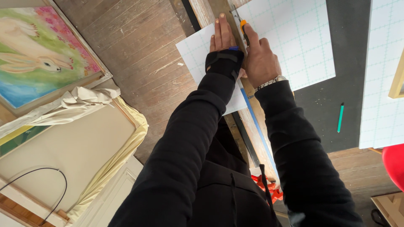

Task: The recorder measures a piece of grid paper to fit a wooden frame and cuts it using a utility knife and straight edge.

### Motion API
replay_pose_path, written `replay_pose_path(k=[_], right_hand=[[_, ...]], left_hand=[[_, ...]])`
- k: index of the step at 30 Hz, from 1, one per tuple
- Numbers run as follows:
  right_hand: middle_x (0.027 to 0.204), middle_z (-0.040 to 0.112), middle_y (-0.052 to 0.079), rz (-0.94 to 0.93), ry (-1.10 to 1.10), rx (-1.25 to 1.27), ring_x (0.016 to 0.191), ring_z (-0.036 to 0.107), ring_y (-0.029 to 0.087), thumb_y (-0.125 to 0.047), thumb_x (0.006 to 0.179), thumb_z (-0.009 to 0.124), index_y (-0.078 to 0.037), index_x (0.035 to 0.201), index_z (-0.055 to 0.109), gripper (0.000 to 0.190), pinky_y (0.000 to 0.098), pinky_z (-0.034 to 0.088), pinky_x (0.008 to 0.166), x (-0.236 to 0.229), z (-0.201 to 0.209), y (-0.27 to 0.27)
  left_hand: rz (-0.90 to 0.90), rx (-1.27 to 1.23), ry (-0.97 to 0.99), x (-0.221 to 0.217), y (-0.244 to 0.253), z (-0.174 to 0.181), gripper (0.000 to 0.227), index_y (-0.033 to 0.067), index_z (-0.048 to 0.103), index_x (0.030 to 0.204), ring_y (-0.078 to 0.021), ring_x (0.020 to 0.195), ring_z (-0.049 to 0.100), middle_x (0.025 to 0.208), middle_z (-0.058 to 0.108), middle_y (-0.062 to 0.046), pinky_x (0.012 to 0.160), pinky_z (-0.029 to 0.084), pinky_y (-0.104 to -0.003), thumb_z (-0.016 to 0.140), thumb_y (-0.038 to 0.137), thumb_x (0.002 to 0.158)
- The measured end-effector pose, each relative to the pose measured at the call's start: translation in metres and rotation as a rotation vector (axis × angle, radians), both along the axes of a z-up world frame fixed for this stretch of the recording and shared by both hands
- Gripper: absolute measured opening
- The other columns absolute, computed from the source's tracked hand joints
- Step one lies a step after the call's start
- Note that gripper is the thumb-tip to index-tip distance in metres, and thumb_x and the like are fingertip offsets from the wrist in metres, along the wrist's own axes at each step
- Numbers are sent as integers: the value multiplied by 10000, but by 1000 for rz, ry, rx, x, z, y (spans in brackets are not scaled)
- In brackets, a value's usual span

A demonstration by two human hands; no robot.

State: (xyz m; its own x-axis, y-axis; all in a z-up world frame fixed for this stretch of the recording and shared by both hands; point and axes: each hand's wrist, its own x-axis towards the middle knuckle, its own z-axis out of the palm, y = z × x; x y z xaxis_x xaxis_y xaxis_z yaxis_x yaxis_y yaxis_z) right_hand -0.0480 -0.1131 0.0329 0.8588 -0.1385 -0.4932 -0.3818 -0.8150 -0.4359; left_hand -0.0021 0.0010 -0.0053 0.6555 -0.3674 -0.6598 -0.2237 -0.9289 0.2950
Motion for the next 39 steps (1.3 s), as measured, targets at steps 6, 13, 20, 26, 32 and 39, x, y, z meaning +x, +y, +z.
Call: replay_pose_path(k=[6, 13, 20, 26, 32, 39], right_hand=[[1088, 618, 265, -21, 26, 14, 860, 711, 439, -97, 1029, 552, -187, 1580, 302, 612, 508, 606, 724, 3, 2, 0], [1105, 614, 268, -80, 84, 95, 876, 702, 439, -84, 1047, 501, -159, 1593, 317, 581, 517, 595, 756, -19, 22, -2], [1077, 612, 256, -99, 55, 138, 820, 660, 431, -83, 1045, 468, -116, 1593, 353, 560, 535, 550, 717, -104, 35, -13], [930, 575, 222, -124, 140, 133, 697, 620, 392, -161, 918, 589, -90, 1545, 340, 679, 509, 535, 626, -172, 54, -22], [915, 570, 180, -65, 30, 107, 675, 604, 342, -84, 1011, 528, -147, 1584, 296, 622, 461, 538, 570, -255, 50, -32], [955, 611, 197, -105, 171, 34, 701, 635, 335, -88, 1017, 545, -133, 1549, 369, 563, 468, 555, 591, -310, 75, -41]], left_hand=[[16, -21, -5, 0, -1, -3, 1646, -119, -26, 1562, -361, 1589, -78, 1645, -186, -246, 1304, 136, -474, 1013, 529, 463], [-6, 23, 18, 3, -1, -1, 1676, -94, -24, 1573, -348, 1589, -67, 1662, -154, -231, 1307, 123, -466, 994, 602, 439], [-47, 48, 13, 7, -1, 12, 1674, -113, -27, 1578, -367, 1593, -70, 1665, -161, -248, 1314, 122, -457, 976, 647, 473], [-80, 74, -16, 3, -1, 1, 1665, -105, -44, 1570, -360, 1589, -64, 1656, -170, -252, 1314, 120, -457, 943, 690, 491], [-80, 84, -85, -1, -1, -4, 1652, -113, -53, 1579, -360, 1601, -60, 1661, -173, -243, 1323, 116, -457, 937, 690, 529], [-63, 98, -43, 0, -2, 0, 1657, -95, -63, 1577, -340, 1593, -81, 1654, -190, -243, 1319, 104, -450, 931, 706, 520]])
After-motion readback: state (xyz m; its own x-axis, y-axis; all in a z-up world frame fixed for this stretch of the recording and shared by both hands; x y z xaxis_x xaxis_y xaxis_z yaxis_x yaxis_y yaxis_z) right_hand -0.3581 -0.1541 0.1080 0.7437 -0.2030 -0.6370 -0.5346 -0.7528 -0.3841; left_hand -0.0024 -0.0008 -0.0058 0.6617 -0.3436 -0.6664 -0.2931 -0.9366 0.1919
